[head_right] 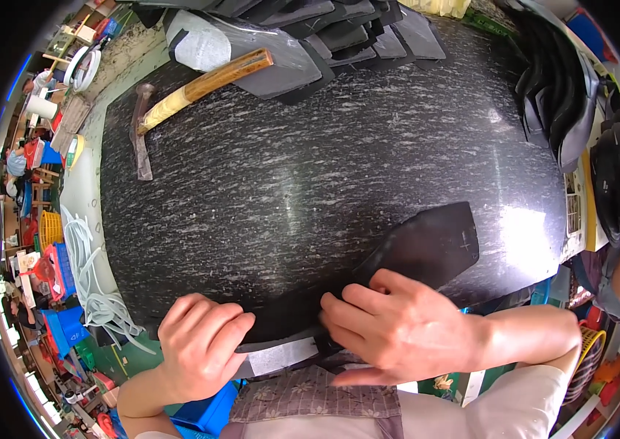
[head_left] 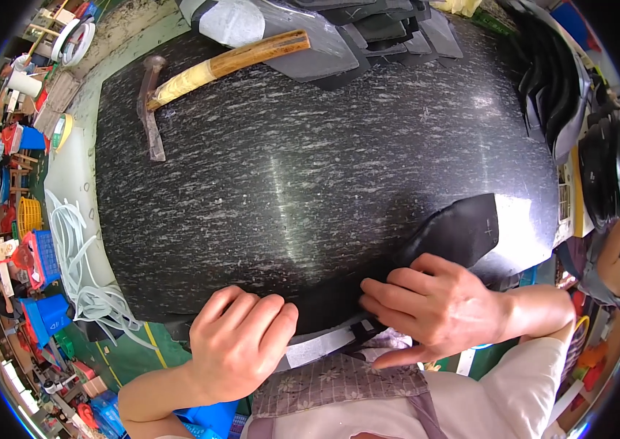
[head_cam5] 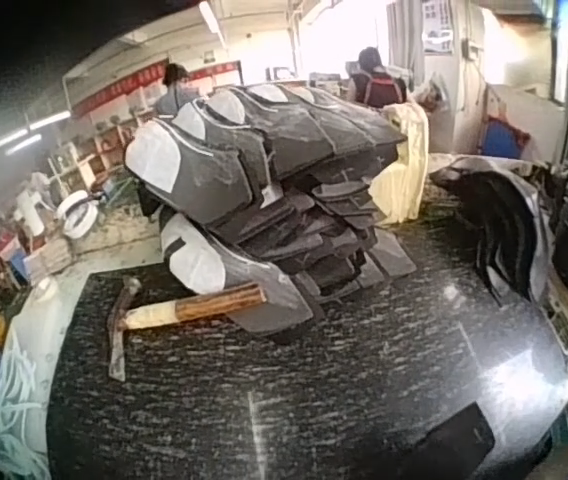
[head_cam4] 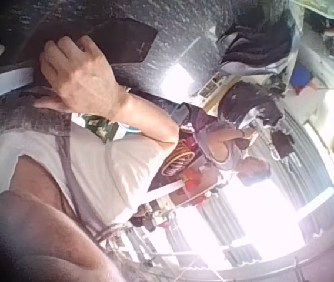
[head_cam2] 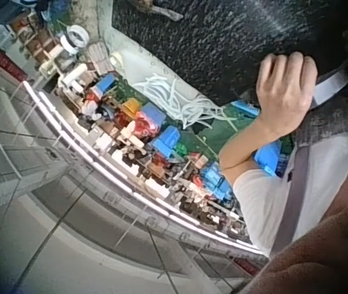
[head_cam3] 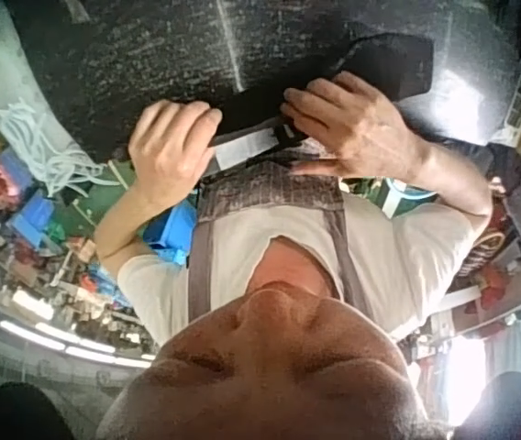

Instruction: Apply adhesive and fold the edges of shoe upper components on a workbench.

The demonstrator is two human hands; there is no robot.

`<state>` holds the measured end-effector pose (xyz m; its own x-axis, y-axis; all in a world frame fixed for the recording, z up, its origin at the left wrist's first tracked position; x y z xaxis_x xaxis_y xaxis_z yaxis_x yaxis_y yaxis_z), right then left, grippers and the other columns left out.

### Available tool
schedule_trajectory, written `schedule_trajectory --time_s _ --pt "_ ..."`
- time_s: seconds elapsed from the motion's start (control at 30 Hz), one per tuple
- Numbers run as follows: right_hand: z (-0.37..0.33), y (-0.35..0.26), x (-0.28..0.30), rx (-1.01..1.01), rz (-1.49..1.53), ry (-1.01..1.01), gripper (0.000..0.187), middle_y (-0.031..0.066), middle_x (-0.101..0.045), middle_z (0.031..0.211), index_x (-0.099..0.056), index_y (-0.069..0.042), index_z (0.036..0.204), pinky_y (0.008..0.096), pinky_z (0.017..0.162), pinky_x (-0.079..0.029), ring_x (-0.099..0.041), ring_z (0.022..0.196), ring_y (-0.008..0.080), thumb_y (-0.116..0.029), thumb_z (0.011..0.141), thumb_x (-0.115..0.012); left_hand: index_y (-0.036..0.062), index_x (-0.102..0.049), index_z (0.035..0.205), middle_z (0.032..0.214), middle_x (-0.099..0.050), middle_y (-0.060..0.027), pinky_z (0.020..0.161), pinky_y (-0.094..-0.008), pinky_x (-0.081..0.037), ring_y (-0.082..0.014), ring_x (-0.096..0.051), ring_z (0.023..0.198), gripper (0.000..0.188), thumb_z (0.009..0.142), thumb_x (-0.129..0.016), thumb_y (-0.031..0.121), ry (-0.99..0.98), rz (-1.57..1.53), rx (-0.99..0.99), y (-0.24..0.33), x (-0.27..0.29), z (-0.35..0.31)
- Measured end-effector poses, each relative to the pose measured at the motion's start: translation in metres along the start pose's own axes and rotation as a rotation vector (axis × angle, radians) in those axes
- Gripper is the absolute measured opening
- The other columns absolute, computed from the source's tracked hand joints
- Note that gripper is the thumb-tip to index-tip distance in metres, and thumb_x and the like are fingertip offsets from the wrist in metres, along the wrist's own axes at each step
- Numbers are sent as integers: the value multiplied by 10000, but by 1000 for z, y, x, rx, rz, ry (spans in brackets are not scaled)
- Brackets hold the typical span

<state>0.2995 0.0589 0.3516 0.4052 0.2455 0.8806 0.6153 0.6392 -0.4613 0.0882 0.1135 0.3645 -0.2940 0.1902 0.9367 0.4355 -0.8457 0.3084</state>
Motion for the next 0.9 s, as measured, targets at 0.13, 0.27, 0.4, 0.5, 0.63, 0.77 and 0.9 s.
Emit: schedule_trajectory --time_s 0.13,0.27,0.4,0.5,0.63,0.77,0.9 --pt "9 -5 -22 -100 36 218 449 93 -636 1078 -660 18 1102 295 712 -550 -631 844 184 -316 816 -755 58 -684 896 839 -608 -25 706 -339 -487 -152 -547 619 177 727 -679 107 33 19 -32 -1 -7 -1" --pt "12 -3 -18 -191 129 272 468 39 -646 992 -657 -22 1170 261 655 -546 -643 786 177 -298 807 -762 84 -732 946 848 -662 -1 795 -380 -422 -153 -596 627 296 653 -697 60 13 -33 38 -5 -11 -2" --pt "16 -8 -18 -193 68 123 473 43 -662 1047 -677 -60 1186 270 683 -555 -658 855 176 -239 755 -755 101 -747 975 857 -666 14 851 -402 -406 -140 -594 622 319 663 -690 62 36 -91 64 -9 -15 -8" --pt "12 -4 -25 -118 58 146 509 28 -669 1096 -699 -83 1181 287 705 -561 -660 935 170 -182 682 -722 112 -759 991 856 -663 26 887 -409 -394 -128 -597 628 323 685 -669 55 90 -83 19 -11 -20 -9" --pt "15 -3 -21 -111 173 163 518 1 -666 1167 -714 -79 1169 273 732 -549 -647 1014 154 -167 660 -682 121 -768 980 885 -667 32 903 -414 -392 -112 -592 639 303 704 -652 70 90 -213 24 -15 -24 -9" --pt "19 -12 -23 16 -91 115 443 12 -673 1158 -748 -65 1098 260 697 -528 -634 943 135 -158 668 -698 95 -776 1056 983 -652 -33 851 -406 -474 -149 -575 741 309 762 -695 145 20 102 -210 -2 -27 -19" --pt "24 -21 -23 14 -210 72 373 15 -666 1147 -768 -63 1051 239 638 -505 -617 865 116 -170 694 -746 45 -752 1134 1042 -650 -44 928 -404 -477 -179 -580 891 380 835 -596 221 -37 411 -377 2 -31 -27"
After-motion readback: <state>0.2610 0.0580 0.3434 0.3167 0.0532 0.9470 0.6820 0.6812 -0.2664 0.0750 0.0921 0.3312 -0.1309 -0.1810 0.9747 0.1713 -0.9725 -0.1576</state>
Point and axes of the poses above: each hand's wrist, its own z-axis towards the middle knuckle, its own x-axis out of the back of the hand, y = z × x, the point moved 4 cm from there along z, towards the middle knuckle
